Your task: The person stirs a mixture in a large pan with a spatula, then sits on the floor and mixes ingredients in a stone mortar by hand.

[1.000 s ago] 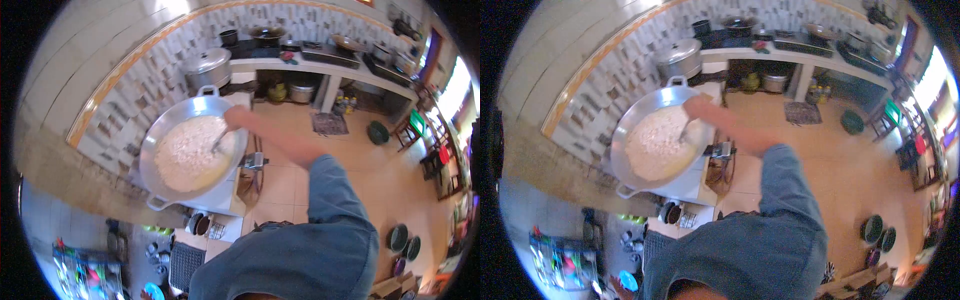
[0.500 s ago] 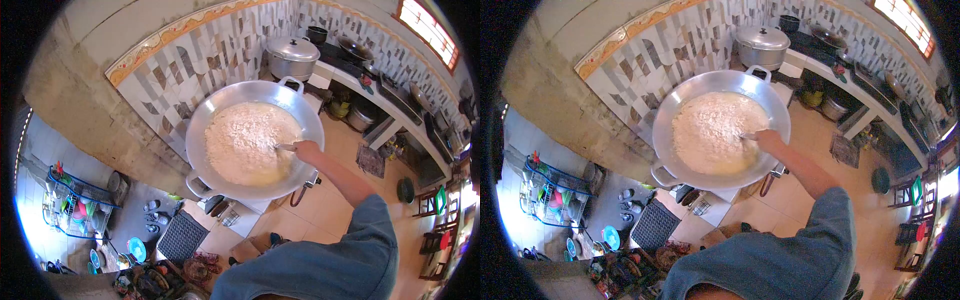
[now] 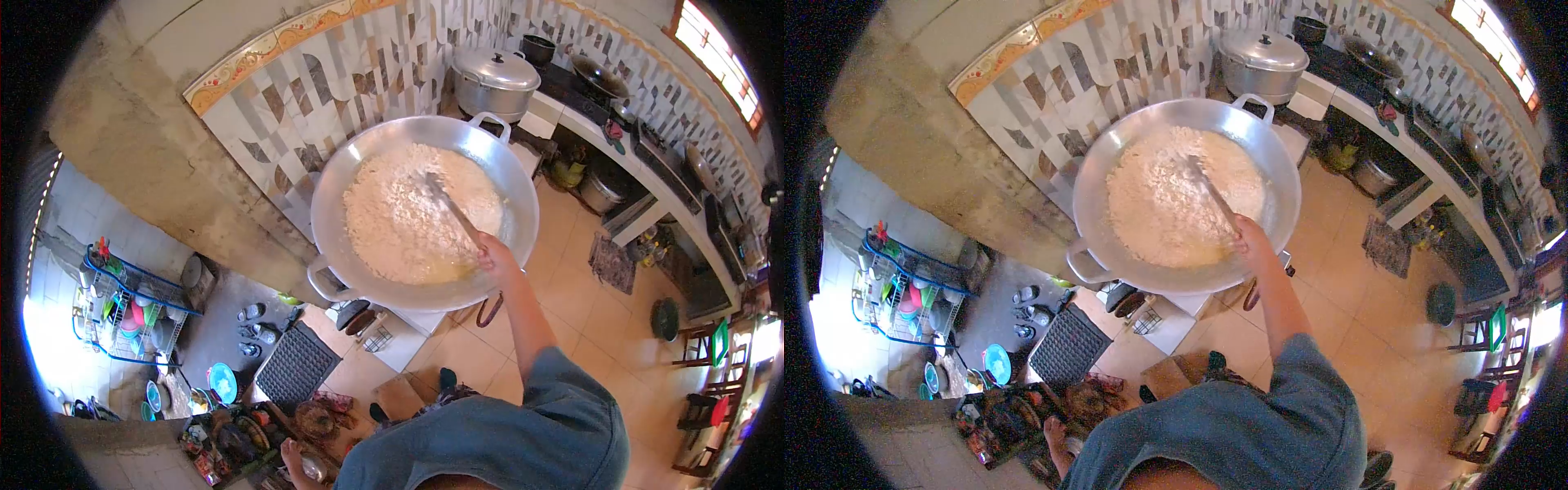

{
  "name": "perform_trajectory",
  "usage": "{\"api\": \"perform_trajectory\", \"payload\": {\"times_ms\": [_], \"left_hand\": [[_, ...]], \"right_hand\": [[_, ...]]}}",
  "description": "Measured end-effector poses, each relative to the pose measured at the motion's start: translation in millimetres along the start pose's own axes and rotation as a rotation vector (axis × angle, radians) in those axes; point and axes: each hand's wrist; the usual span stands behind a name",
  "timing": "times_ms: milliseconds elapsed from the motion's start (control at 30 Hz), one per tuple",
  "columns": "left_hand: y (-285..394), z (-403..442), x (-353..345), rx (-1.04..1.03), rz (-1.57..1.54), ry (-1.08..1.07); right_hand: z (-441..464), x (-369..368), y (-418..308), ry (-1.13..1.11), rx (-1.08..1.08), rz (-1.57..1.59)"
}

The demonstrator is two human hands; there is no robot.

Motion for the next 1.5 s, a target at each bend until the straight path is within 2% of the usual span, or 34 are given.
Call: {"api": "perform_trajectory", "payload": {"times_ms": [33, 133, 167, 233, 333, 433, 533, 667, 733, 833, 933, 1000, 1067, 1133, 1200, 1267, 1367, 1467, 1500], "left_hand": [[6, -2, 2, 0.071, -0.291, 0.098], [2, -20, 8, 0.302, -0.518, 0.340], [-15, -27, 20, 0.328, -0.681, 0.170], [-38, -44, 9, 0.395, -0.560, 0.092], [-56, -57, -25, 0.432, -0.221, -0.015], [-64, -55, -44, 0.422, -0.110, -0.112], [-67, -42, -51, 0.383, -0.078, -0.169], [-66, -6, -50, 0.312, -0.103, -0.189], [-62, 20, -45, 0.240, -0.177, -0.167], [-49, 57, -35, 0.105, -0.350, -0.131], [-46, 73, -29, 0.056, -0.431, -0.098], [-54, 71, -33, 0.104, -0.403, -0.022], [-65, 60, -34, 0.174, -0.359, 0.026], [-76, 36, -32, 0.280, -0.271, 0.012], [-84, 6, -32, 0.376, -0.182, -0.025], [-87, -20, -35, 0.440, -0.130, -0.044], [-80, -45, -38, 0.474, -0.084, -0.041], [-83, -60, -39, 0.475, -0.056, -0.026], [-73, -67, -38, 0.472, -0.048, -0.021]], "right_hand": [[-31, 3, -8, 0.014, 0.030, -0.016], [-75, 14, -20, 0.220, 0.157, -0.201], [-72, 19, -22, 0.240, 0.208, -0.303], [-51, 22, -30, 0.281, 0.310, -0.512], [-11, -4, -26, 0.286, 0.421, -0.950], [-33, -38, -21, 0.205, 0.336, -1.186], [-62, -21, -26, -0.043, 0.557, -1.458], [-164, -39, -96, -0.190, 0.481, -1.735], [-218, -55, -131, -0.195, 0.457, -1.826], [-275, -90, -142, -0.118, 0.281, -1.957], [-248, -87, -100, -0.288, 0.271, -1.943], [-186, -60, -42, -0.287, 0.351, -1.793], [-137, -71, 8, -0.165, 0.425, -1.773], [-109, -122, 33, 0.031, 0.387, -1.754], [-39, -131, 56, 0.187, 0.463, -1.670], [-7, -156, 63, 0.339, 0.558, -1.502], [95, -131, 101, 0.494, 1.016, -1.167], [78, -137, 52, 0.161, 0.191, -0.280], [67, -133, 37, 0.122, 0.113, -0.117]]}}
Point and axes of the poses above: each hand's wrist, its own z-axis towards the middle knuckle, its own x-axis out of the back of the hand, y = z × x, and after that the axes turned 3 degrees about y, right-handed
